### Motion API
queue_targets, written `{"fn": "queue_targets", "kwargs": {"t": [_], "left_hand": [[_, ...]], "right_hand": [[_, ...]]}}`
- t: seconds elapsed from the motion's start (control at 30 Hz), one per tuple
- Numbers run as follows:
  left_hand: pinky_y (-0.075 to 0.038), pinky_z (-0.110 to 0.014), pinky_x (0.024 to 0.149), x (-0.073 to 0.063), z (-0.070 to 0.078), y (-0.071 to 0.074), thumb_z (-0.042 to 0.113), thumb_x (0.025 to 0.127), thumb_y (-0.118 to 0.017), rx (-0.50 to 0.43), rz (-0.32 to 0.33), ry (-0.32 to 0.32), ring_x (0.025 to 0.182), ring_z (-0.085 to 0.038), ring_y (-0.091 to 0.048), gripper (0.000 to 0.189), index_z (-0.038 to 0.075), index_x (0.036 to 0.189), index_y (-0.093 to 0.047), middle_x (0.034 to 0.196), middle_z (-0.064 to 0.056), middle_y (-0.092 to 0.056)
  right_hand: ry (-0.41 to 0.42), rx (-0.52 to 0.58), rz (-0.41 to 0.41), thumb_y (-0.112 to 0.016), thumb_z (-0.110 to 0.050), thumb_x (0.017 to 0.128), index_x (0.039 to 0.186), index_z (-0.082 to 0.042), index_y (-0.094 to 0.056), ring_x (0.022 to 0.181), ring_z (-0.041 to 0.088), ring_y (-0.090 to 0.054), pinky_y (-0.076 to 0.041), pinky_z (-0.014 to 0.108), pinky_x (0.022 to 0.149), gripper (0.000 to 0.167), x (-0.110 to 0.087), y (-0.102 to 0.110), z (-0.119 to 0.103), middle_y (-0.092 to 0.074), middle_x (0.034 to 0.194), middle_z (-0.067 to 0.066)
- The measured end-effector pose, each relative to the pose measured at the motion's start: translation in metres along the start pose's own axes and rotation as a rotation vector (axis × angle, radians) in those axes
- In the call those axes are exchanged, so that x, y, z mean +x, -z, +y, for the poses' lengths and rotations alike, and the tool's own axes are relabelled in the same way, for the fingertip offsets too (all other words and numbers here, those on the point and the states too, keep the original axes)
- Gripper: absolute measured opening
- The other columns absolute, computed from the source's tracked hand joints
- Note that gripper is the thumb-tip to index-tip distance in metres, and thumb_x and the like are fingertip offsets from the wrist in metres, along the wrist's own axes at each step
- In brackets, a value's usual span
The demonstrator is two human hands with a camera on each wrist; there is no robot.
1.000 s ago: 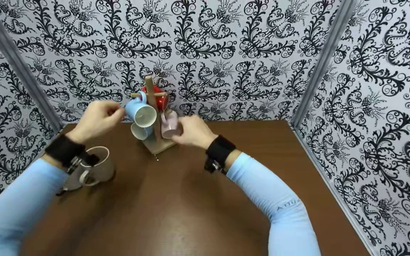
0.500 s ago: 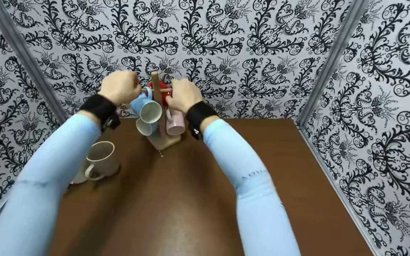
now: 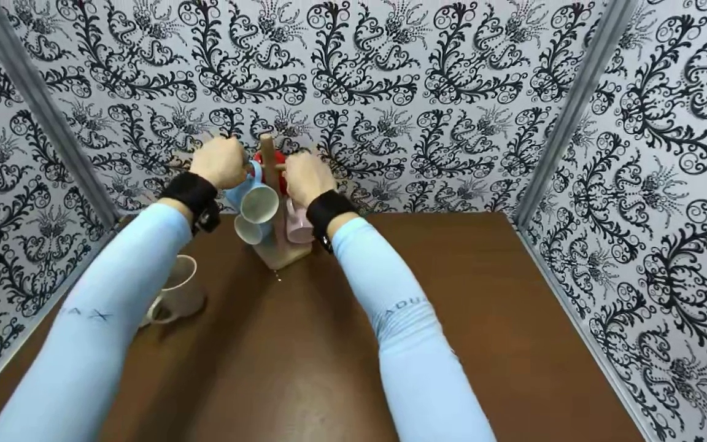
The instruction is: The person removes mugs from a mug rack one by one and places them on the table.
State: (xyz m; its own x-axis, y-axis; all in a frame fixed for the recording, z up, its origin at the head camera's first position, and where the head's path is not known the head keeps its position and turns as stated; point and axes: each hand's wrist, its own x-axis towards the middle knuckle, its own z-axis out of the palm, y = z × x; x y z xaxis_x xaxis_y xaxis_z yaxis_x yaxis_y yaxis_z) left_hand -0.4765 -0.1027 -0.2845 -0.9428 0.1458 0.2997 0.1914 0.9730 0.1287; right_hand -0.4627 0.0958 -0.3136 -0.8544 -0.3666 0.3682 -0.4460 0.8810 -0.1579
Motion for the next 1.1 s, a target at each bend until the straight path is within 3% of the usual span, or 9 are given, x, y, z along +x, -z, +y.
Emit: {"fn": "queue_targets", "kwargs": {"t": [0.1,0.27,0.57,0.93,1.1], "left_hand": [[-0.067,-0.061,0.093,-0.001,0.002,-0.005,0.014,0.098,-0.067,-0.022,0.018,0.014,0.113,-0.047,-0.080,0.023,0.000,0.112,-0.077,0.123,-0.027,-0.080],[-0.067,-0.060,0.092,0.002,0.007,-0.011,0.015,0.096,-0.068,-0.051,0.059,-0.019,0.112,-0.048,-0.080,0.019,0.000,0.103,-0.078,0.119,-0.028,-0.081],[-0.066,-0.056,0.096,0.004,0.005,-0.015,0.015,0.091,-0.069,-0.128,-0.011,0.121,0.115,-0.043,-0.078,0.020,0.005,0.108,-0.074,0.124,-0.022,-0.081],[-0.064,-0.058,0.100,0.007,-0.004,-0.011,0.017,0.091,-0.068,-0.166,-0.026,0.138,0.118,-0.044,-0.077,0.022,0.006,0.110,-0.072,0.129,-0.023,-0.079],[-0.065,-0.057,0.099,0.009,-0.008,-0.011,0.017,0.091,-0.067,-0.225,-0.027,0.164,0.118,-0.043,-0.077,0.020,0.008,0.105,-0.079,0.129,-0.020,-0.081]], "right_hand": [[0.012,-0.039,0.039,-0.057,-0.015,0.115,0.110,0.000,-0.077,0.101,0.040,-0.080,-0.067,0.051,0.088,0.026,0.000,-0.006,0.000,-0.081,0.113,0.020],[-0.032,-0.106,0.106,-0.054,-0.003,0.108,0.102,0.000,-0.079,0.098,0.043,-0.082,-0.068,0.054,0.083,0.026,0.002,-0.007,0.003,-0.083,0.108,0.020],[-0.088,-0.106,0.048,-0.054,-0.001,0.105,0.108,-0.001,-0.080,0.103,0.041,-0.081,-0.068,0.053,0.086,0.026,0.002,-0.012,-0.003,-0.083,0.116,0.020],[-0.076,-0.133,0.057,-0.055,-0.003,0.104,0.112,0.000,-0.080,0.105,0.044,-0.081,-0.067,0.055,0.087,0.026,-0.002,-0.012,-0.013,-0.083,0.115,0.022],[-0.099,-0.135,0.065,-0.055,-0.006,0.107,0.109,0.000,-0.081,0.105,0.044,-0.082,-0.068,0.054,0.088,0.027,-0.002,-0.012,-0.021,-0.083,0.116,0.022]]}}
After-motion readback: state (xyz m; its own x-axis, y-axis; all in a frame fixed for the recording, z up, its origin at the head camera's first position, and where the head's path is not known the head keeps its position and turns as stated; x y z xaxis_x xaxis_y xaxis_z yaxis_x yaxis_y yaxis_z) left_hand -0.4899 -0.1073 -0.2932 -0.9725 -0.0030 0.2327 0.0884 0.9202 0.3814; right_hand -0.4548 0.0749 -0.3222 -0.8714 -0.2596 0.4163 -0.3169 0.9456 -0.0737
